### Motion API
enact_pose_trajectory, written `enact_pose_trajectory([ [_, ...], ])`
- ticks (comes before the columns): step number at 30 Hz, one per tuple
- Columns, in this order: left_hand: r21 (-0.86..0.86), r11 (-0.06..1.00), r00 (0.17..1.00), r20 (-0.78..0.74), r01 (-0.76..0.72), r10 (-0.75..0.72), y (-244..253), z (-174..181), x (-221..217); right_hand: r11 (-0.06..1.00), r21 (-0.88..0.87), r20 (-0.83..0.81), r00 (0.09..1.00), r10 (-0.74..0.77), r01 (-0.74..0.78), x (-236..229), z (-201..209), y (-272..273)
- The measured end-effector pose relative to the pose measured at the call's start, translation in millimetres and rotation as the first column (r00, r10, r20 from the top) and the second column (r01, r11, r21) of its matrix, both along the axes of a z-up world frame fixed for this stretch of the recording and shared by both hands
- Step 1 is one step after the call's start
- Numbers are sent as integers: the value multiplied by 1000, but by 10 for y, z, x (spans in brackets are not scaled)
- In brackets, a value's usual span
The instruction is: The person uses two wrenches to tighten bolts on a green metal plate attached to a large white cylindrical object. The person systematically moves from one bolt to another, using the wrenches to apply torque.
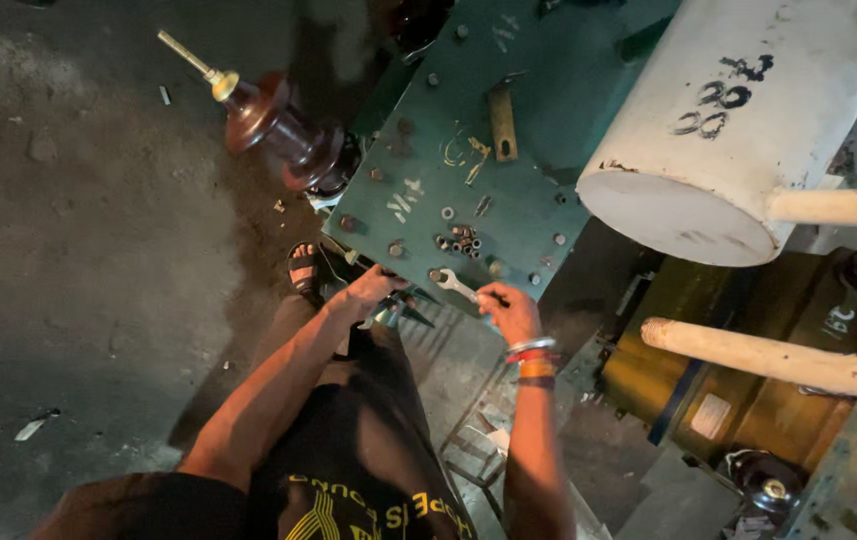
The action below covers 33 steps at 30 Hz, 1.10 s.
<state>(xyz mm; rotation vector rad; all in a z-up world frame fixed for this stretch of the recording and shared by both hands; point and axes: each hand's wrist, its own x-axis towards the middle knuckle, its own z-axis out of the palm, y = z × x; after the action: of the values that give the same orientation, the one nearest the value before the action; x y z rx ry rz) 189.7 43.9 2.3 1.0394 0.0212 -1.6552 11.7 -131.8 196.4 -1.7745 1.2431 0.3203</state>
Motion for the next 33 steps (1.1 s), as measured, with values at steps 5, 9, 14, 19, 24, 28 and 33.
enact_pose_trajectory([
  [5, 8, 999, 997, -69, -44, 44, -5, 105, -60, 988, 153, 94, 995, -18, 3, -139, -167, -119],
  [9, -89, 994, 996, -54, -70, 65, 49, 9, -17, 977, 193, 164, 978, -126, 94, -252, -269, 104],
  [14, -275, 957, 989, 86, -95, 123, 73, -117, 9, 961, 194, 191, 953, -234, 197, -269, -270, 469],
  [19, 37, 999, 999, -45, 12, -11, 113, -55, -141, 964, 152, 226, 942, -248, 218, -174, -63, 485],
  [24, -13, 999, 998, -52, -42, 41, 41, 71, -50, 981, -187, 31, 998, 54, -47, 146, 190, 168],
  [28, 102, 993, 994, 83, 60, -69, 43, 301, 113, 957, -220, -79, 981, 177, -191, 335, 292, 55],
  [33, -88, 984, 987, -60, -156, 151, 113, 450, -10, 939, -327, -41, 994, 100, -108, 268, 306, 302],
])
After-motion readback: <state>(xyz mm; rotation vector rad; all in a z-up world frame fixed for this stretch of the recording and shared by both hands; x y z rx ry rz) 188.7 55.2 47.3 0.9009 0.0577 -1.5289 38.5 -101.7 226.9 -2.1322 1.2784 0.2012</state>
